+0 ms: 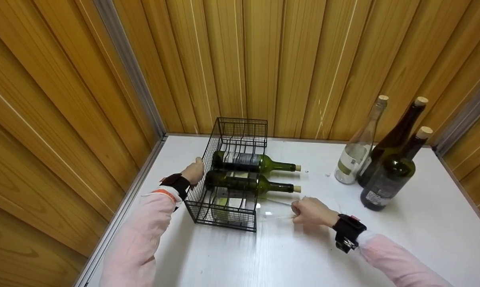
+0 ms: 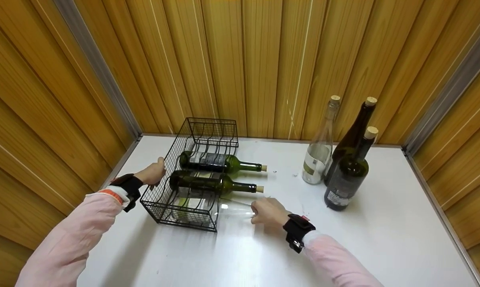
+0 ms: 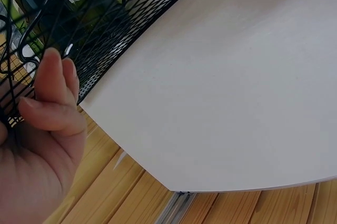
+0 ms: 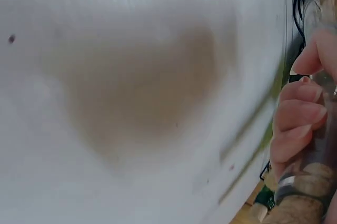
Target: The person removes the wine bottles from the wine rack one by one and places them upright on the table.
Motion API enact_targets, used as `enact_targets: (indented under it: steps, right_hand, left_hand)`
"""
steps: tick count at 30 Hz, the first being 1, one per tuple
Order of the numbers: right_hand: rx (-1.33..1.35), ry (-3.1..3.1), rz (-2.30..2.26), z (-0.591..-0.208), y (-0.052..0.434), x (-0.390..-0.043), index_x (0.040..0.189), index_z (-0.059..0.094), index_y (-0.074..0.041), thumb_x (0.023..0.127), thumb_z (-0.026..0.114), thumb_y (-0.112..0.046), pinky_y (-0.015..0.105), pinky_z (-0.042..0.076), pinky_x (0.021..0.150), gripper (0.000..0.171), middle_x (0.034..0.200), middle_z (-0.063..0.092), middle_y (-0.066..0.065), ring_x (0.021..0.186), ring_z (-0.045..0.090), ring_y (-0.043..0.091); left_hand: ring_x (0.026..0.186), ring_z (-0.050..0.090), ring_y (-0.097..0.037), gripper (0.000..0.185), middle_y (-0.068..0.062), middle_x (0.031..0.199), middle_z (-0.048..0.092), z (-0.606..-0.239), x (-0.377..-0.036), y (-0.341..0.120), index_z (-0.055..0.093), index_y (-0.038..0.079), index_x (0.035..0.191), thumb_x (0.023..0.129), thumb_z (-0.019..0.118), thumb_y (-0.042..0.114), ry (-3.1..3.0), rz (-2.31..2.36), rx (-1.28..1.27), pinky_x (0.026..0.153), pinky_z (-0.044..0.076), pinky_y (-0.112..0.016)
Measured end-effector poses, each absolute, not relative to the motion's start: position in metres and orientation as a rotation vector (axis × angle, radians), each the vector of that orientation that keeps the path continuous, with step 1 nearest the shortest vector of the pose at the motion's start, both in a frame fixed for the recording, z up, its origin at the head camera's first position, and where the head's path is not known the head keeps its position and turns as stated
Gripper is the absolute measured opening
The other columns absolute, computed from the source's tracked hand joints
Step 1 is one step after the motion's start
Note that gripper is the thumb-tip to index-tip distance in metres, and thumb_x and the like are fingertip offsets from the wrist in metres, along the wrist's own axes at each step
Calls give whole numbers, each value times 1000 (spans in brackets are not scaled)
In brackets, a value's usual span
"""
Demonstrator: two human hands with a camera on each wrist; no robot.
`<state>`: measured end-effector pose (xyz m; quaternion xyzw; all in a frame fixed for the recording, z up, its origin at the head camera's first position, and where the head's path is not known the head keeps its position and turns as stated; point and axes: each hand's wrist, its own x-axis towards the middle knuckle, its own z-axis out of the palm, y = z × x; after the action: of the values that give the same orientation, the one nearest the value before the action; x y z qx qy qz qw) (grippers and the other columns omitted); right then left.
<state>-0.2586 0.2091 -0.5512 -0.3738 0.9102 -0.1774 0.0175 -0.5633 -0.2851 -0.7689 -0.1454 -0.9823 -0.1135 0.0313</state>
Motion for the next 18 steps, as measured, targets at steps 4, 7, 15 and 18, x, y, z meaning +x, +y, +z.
enact_targets:
  steps: [4, 7, 15, 18]
  right_hand:
    - [-1193, 2845, -516, -541, 225, -259, 62, 45, -19, 63, 66, -17, 23, 30, 44, 22, 54, 36, -15, 49, 34, 4]
    - [-1186, 2850, -505, -534, 237, -258, 61, 44, -20, 61, 65, -16, 22, 28, 43, 22, 53, 34, -16, 48, 33, 3]
    - [-1087, 2827, -437, -517, 261, -256, 62, 47, -20, 62, 66, -16, 24, 30, 43, 19, 54, 38, -14, 48, 35, 5]
    - [-1062, 2820, -415, -511, 270, -255, 63, 48, -19, 62, 66, -16, 24, 30, 44, 18, 54, 40, -14, 48, 35, 5]
  left_hand:
    - [46, 51, -26, 40, -10, 57, 49, -759, -556, -280, 26, 2, 107, 74, 50, 7, -3024, -334, -428, 42, 41, -41]
    - [47, 51, -26, 42, -11, 57, 49, -755, -554, -277, 26, 2, 107, 73, 50, 5, -3034, -320, -407, 43, 41, -40]
    - [46, 50, -27, 49, -11, 57, 49, -748, -547, -273, 23, 1, 113, 74, 50, 7, -3074, -327, -344, 42, 41, -42]
    - [46, 51, -28, 47, -13, 58, 49, -742, -543, -271, 22, 1, 112, 74, 50, 6, -3092, -343, -341, 43, 42, -41]
